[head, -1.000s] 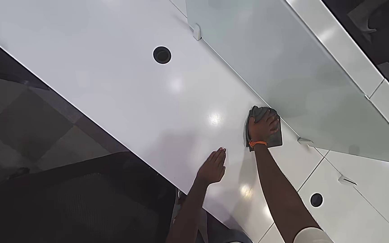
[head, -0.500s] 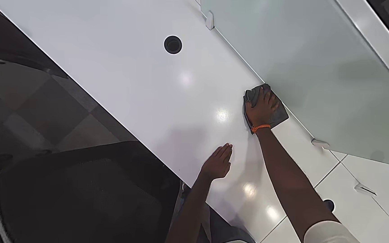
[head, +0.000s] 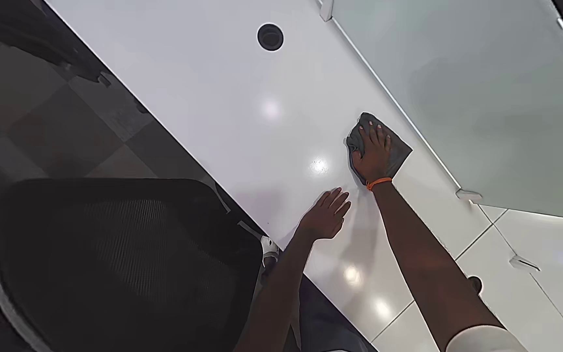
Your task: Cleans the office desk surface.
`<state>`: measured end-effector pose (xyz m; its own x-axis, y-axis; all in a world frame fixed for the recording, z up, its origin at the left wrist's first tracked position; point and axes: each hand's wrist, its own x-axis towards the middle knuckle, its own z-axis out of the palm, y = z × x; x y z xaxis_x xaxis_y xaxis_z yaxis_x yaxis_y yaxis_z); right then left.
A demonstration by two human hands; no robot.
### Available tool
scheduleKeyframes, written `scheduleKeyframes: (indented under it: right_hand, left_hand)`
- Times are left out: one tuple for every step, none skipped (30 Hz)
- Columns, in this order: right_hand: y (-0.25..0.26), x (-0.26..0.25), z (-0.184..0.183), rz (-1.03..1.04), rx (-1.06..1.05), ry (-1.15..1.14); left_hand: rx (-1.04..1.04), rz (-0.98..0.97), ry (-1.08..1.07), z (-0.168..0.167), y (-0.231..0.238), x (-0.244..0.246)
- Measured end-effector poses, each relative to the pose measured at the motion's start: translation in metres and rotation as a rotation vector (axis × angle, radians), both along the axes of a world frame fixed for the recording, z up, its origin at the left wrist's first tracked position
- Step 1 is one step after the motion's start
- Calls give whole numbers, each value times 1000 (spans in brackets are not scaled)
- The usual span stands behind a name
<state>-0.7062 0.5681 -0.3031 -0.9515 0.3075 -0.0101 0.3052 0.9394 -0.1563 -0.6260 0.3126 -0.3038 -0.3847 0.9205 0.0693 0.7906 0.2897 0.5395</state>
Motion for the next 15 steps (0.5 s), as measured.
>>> scheduleKeyframes:
  right_hand:
    - [-11,9,0,12,1,-5]
    - [-24,16,2,31,-7,-4]
    - [-36,22,4,55,-21,-3]
    - [-46,32,8,86,-32,-24]
    - [-56,43,11,115,-26,-54]
    - [-67,53,10,135,-16,-64]
    - [-80,61,8,152,-18,-60]
    - [-94,66,7,171,-27,-57]
    - [-110,73,7,195,-38,-63]
    - [-128,83,8,229,-49,-72]
    - [-145,91,9,272,-57,-82]
    - [-163,99,10,318,-71,-89]
    - [-180,108,11,368,-92,-107]
    - [-197,115,12,419,-109,-131]
    - [-214,121,12,467,-120,-156]
  left_hand:
    - [25,18,-2,2,-2,1]
    - [63,60,-14,2,-6,0]
    - [109,130,-29,1,-10,-4]
    - [154,221,-49,0,-14,-5]
    - [203,322,-72,-2,-21,-4]
    - [242,427,-78,-4,-32,-1]
    - [263,532,-71,-5,-49,2]
    - [260,631,-56,-7,-68,0]
    - [238,733,-49,-7,-89,-2]
    - [217,836,-51,-5,-111,-5]
    - [207,947,-59,-2,-132,-11]
    - [208,1069,-72,0,-151,-16]
    - [228,1195,-89,1,-168,-21]
    - [271,1315,-109,2,-182,-28]
    - [307,1424,-140,3,-195,-33]
